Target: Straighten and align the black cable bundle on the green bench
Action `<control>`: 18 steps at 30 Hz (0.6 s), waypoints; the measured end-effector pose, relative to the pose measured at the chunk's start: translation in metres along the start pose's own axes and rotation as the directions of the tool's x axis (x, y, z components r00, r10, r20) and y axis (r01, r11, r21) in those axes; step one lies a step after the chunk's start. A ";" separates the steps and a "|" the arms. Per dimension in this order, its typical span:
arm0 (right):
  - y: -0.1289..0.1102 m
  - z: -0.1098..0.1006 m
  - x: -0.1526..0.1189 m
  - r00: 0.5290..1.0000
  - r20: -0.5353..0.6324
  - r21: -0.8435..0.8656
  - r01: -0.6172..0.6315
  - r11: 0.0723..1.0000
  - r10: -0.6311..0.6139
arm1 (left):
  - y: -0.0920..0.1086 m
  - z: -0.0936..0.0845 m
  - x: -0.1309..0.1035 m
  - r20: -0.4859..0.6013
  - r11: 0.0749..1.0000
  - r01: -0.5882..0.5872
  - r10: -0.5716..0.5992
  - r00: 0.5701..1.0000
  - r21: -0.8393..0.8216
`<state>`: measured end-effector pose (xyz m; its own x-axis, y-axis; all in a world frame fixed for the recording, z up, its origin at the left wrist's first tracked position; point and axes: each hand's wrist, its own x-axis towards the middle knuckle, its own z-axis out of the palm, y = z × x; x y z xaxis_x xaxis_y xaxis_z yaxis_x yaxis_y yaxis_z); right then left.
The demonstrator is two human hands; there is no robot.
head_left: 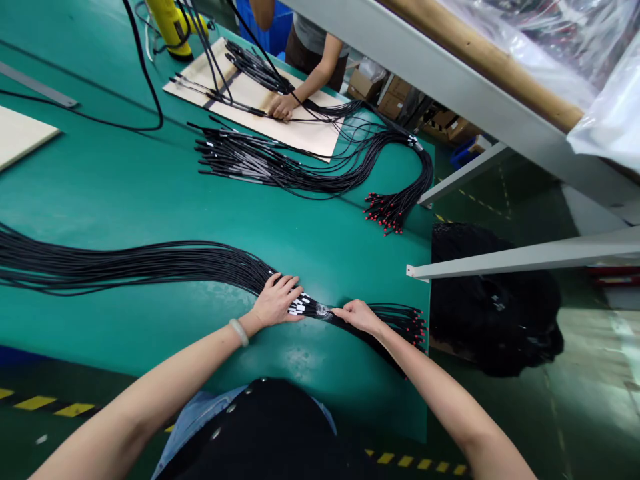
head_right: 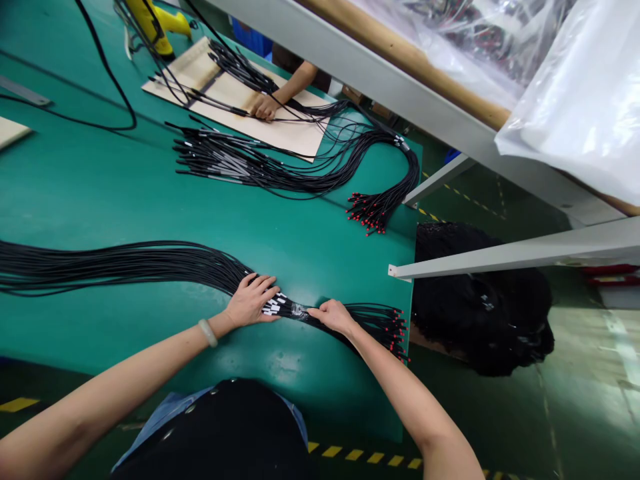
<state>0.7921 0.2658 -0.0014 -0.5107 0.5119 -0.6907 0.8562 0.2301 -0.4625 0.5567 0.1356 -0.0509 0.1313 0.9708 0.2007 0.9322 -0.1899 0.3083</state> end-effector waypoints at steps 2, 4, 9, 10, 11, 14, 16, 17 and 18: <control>0.002 -0.001 -0.003 1.000 -0.006 -0.007 0.009 1.000 -0.009 | 0.000 -0.001 0.000 0.018 1.000 0.000 0.000 1.000 0.014; 0.003 -0.003 -0.005 1.000 -0.010 -0.020 0.019 1.000 -0.019 | 0.001 -0.002 0.000 0.032 1.000 -0.002 0.001 0.999 0.024; 0.001 -0.003 -0.006 0.999 -0.027 -0.055 0.026 0.998 -0.028 | 0.001 -0.002 0.000 0.038 1.000 0.005 -0.006 0.999 0.027; -0.001 -0.003 -0.006 0.999 -0.029 -0.062 0.026 0.998 -0.028 | 0.001 -0.002 0.000 0.038 1.000 0.005 -0.006 0.999 0.027; -0.003 -0.002 -0.004 0.999 -0.032 -0.068 0.027 0.997 -0.029 | 0.001 -0.002 0.000 0.040 1.000 0.005 -0.006 0.999 0.028; -0.010 0.000 0.000 0.998 -0.038 -0.083 0.036 0.996 -0.040 | 0.001 -0.002 0.000 0.040 1.000 0.004 -0.005 0.999 0.028; -0.015 0.002 0.002 0.998 -0.038 -0.087 0.046 0.995 -0.049 | 0.001 -0.002 0.000 0.035 1.000 0.005 -0.005 0.999 0.027; -0.017 0.003 0.004 0.998 -0.036 -0.086 0.049 0.995 -0.052 | 0.001 -0.002 0.000 0.031 1.000 0.005 -0.005 1.000 0.025; -0.018 0.004 0.004 0.998 -0.034 -0.084 0.051 0.995 -0.054 | 0.001 -0.002 0.000 0.026 1.000 0.003 -0.004 1.000 0.022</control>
<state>0.7738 0.2606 0.0018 -0.5534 0.5267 -0.6452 0.8325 0.3244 -0.4492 0.5568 0.1357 -0.0489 0.1366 0.9750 0.1755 0.9398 -0.1835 0.2883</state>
